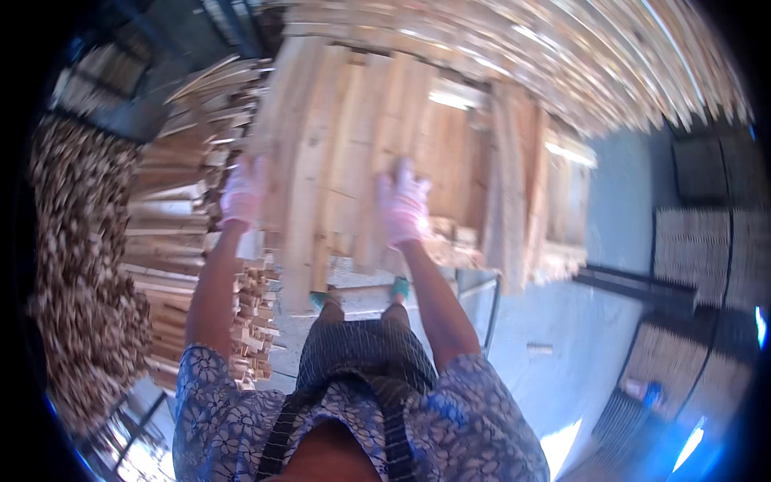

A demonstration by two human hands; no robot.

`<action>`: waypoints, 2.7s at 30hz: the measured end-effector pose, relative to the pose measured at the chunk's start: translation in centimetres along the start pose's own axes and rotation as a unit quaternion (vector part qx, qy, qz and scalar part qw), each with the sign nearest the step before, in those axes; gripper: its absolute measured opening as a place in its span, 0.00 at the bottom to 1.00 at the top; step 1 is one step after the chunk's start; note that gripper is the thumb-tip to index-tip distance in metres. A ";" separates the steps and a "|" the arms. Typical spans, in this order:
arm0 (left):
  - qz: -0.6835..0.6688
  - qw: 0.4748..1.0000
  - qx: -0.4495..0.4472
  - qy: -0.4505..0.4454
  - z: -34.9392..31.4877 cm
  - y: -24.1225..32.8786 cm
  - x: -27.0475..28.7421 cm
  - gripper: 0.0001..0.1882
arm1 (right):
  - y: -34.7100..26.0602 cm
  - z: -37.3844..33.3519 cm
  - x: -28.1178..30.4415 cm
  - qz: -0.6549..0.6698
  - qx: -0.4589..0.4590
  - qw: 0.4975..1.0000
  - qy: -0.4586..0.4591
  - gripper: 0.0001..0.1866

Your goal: The person repeatedly picks up stacks of wooden planks from a pile and places them onto a wooden pallet. They wear pink gloves and handle the wood with both hands, arranging the planks in layers on the pallet.

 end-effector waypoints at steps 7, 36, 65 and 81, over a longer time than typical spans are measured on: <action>0.057 0.985 0.157 0.045 -1.3 6.0 6.1 0.37 | 5.7 4.6 7.7 -0.234 0.089 0.964 -0.089 0.38; -0.002 1.000 0.017 -0.006 -14.6 43.3 0.9 0.38 | 28.1 4.4 20.2 0.114 0.039 0.990 0.073 0.52; -0.048 0.981 -0.175 0.062 -14.9 32.2 3.5 0.36 | 11.0 9.4 10.0 -0.074 0.099 0.990 -0.061 0.38; -0.016 0.982 -0.172 0.070 -14.4 32.8 2.8 0.36 | 30.4 11.0 18.6 -0.068 0.050 0.996 0.027 0.58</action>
Point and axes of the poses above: each hand's wrist, its own z-axis towards the middle knuckle, its own x-axis out of the back of the hand, y = z × x, the point moved 8 cm from there along z, towards the middle knuckle, and after that the axes turned 13 degrees about x, right-handed, at the moved point
